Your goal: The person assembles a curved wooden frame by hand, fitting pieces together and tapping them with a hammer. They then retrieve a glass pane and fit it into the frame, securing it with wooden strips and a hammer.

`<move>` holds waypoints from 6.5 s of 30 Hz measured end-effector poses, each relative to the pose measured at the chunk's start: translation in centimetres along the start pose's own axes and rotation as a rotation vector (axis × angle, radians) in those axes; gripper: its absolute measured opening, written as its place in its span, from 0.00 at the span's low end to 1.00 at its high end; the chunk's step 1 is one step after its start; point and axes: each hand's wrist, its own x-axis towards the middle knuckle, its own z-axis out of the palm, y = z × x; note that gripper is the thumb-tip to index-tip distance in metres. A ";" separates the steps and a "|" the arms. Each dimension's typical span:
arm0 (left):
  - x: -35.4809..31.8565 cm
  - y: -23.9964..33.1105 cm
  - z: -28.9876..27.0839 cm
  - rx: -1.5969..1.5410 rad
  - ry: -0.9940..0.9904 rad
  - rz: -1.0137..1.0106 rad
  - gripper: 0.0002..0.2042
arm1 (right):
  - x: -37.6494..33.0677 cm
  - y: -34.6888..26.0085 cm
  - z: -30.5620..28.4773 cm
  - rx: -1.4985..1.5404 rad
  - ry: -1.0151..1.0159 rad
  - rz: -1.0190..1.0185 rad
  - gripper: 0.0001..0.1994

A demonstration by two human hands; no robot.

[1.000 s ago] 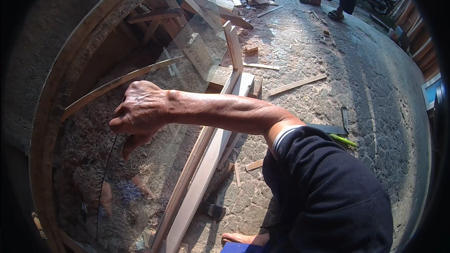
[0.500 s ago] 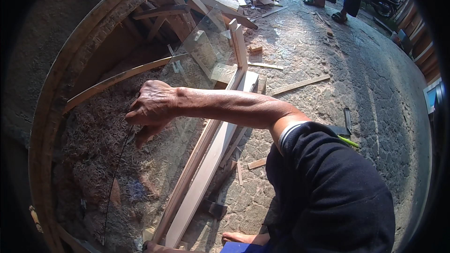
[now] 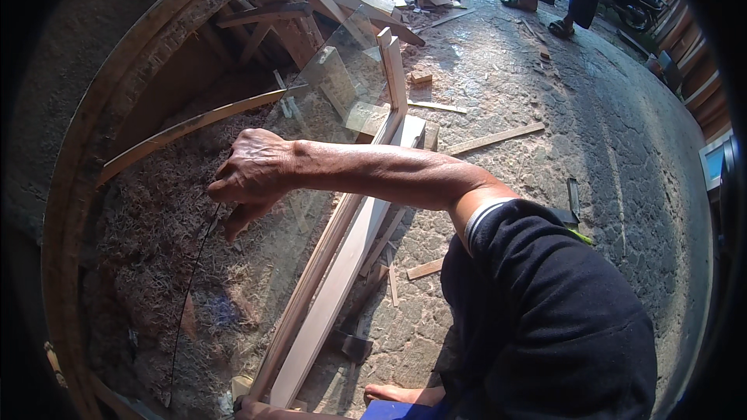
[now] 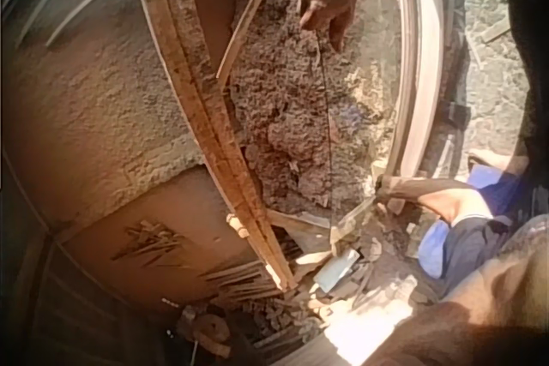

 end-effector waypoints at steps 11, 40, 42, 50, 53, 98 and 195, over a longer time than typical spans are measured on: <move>-2.2 1.8 0.2 0.066 -0.074 -0.019 0.19 | -0.2 -0.2 -1.0 -0.010 -0.024 0.020 0.34; -17.6 -0.3 -0.5 0.152 -0.227 -0.133 0.21 | 0.9 0.0 0.3 -0.002 0.113 0.037 0.24; -17.9 -0.3 -0.3 0.161 -0.240 -0.138 0.21 | 0.8 0.2 0.4 0.010 0.110 0.059 0.22; -17.3 -0.9 -0.3 0.140 -0.200 -0.165 0.22 | 0.7 0.2 0.8 -0.003 0.098 0.058 0.22; -16.7 -1.2 -0.5 0.162 -0.212 -0.176 0.22 | 0.8 0.0 0.9 -0.001 0.124 0.018 0.23; -13.5 -2.2 -4.2 0.159 -0.167 -0.221 0.23 | -0.4 0.8 3.8 -0.016 0.131 -0.079 0.31; -46.0 -11.9 2.9 2.061 -2.344 0.269 0.09 | -8.1 1.5 6.4 0.098 0.086 -0.073 0.18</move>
